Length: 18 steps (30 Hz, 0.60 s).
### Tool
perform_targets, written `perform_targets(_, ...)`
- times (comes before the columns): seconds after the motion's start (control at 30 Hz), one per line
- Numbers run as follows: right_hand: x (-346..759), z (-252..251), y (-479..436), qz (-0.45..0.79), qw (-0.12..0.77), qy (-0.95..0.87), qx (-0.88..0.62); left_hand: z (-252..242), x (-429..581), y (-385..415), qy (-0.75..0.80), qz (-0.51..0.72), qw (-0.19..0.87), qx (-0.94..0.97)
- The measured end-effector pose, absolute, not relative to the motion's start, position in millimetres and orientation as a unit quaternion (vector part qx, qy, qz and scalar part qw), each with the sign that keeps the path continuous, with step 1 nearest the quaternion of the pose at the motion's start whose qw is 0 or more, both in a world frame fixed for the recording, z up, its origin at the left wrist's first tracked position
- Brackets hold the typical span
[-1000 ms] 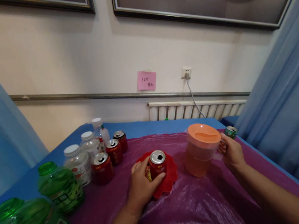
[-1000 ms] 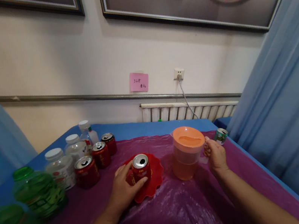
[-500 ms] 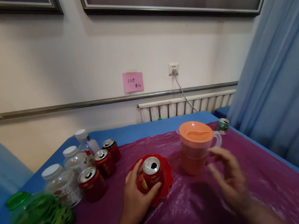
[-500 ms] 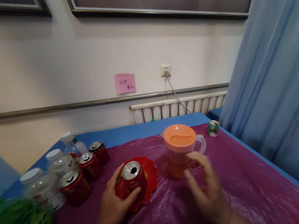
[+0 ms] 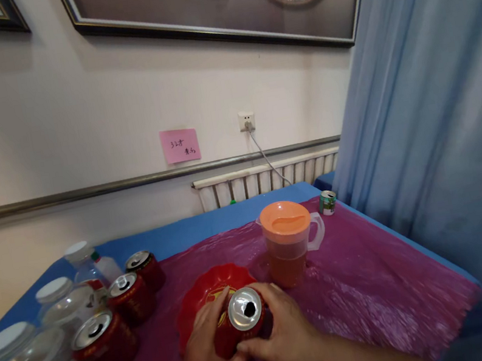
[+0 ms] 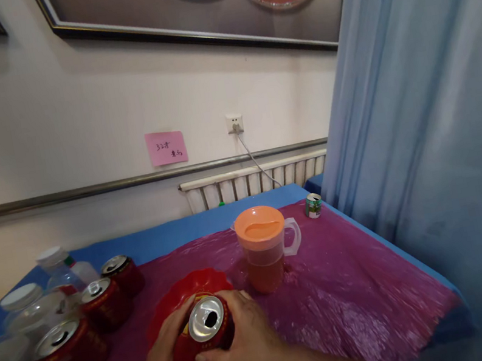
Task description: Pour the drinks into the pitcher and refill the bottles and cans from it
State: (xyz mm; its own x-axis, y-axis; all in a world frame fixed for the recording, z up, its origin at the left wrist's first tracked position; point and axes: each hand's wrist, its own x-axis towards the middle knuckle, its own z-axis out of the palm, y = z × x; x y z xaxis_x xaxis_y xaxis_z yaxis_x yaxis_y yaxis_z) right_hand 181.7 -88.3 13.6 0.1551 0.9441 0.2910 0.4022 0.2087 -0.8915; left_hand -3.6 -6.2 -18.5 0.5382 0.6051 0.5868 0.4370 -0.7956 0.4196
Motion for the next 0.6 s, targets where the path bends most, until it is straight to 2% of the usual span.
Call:
perform_targets(0.2, 232, 10, -127, 0.263, 0.549, -0.537, -0.583, -19, -2, -8, 0.301, 0.387, 0.134, 0.861)
perform_targets(0.33, 306, -7, -149, 0.212, 0.545, -0.454, -0.673, -21, -2, -3, 0.322, 0.427, 0.129, 0.835)
perform_targets(0.6, 469, -34, -90, 0.055, 0.527, -0.302, -0.793, -15, 1, 5, 0.334, 0.445, 0.085, 0.827)
